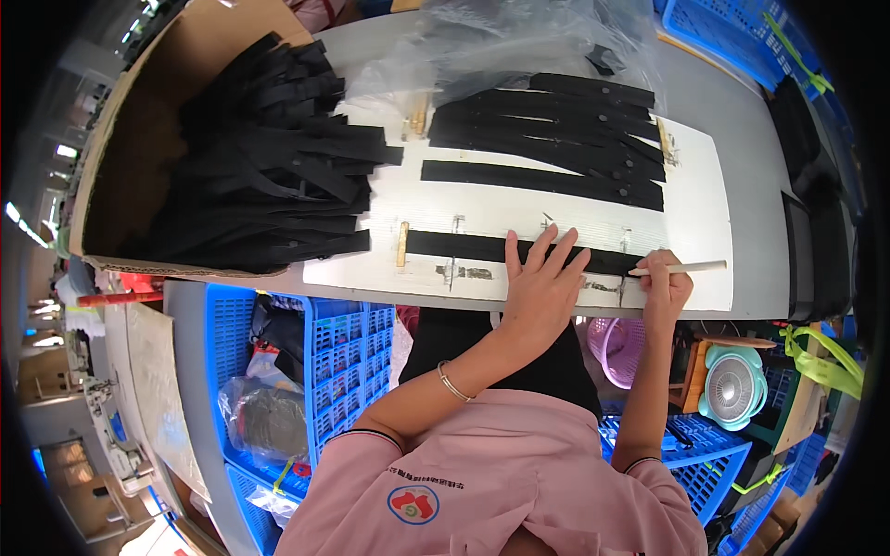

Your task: Marking specific measurement points on zipper strips using a white template board and a pen.

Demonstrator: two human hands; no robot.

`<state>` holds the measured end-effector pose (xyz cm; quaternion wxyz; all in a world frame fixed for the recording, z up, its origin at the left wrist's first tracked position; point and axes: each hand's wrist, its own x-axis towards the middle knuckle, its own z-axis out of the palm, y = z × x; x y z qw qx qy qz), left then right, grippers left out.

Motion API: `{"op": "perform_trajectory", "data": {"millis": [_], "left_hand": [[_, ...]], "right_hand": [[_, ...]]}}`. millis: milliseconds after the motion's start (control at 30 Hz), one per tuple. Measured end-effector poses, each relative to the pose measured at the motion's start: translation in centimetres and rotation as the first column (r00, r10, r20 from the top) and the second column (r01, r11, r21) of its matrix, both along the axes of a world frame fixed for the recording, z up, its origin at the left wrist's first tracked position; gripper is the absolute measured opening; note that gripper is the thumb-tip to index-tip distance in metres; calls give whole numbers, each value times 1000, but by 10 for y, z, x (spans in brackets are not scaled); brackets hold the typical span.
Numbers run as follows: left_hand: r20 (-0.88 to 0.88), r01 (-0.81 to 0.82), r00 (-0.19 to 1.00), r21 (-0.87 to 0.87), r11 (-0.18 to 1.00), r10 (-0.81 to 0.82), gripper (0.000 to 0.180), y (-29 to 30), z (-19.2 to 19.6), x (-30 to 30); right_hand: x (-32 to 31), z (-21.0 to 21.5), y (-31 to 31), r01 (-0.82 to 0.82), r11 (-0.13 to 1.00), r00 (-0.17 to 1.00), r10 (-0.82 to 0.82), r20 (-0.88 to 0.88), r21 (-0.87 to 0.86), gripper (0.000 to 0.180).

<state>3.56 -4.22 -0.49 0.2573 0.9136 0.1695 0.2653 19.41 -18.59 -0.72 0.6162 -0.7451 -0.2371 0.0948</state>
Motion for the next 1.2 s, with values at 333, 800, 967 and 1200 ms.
{"op": "perform_trajectory", "data": {"millis": [333,800,967,1200], "left_hand": [[39,99,995,-129,987,-95,41,59,-6,33],[-43,-495,843,327,805,535,28,154,5,-170],[31,-480,866,329,813,499,15,162,11,-160],[25,-177,984,93,980,176,22,77,-3,-74]], "right_hand": [[-3,-6,6,91,992,996,-91,-11,86,25],[1,-11,9,89,992,995,-93,38,93,23],[3,-12,7,103,991,995,-103,-8,83,24],[-9,-4,13,30,995,991,-42,124,94,23]]}}
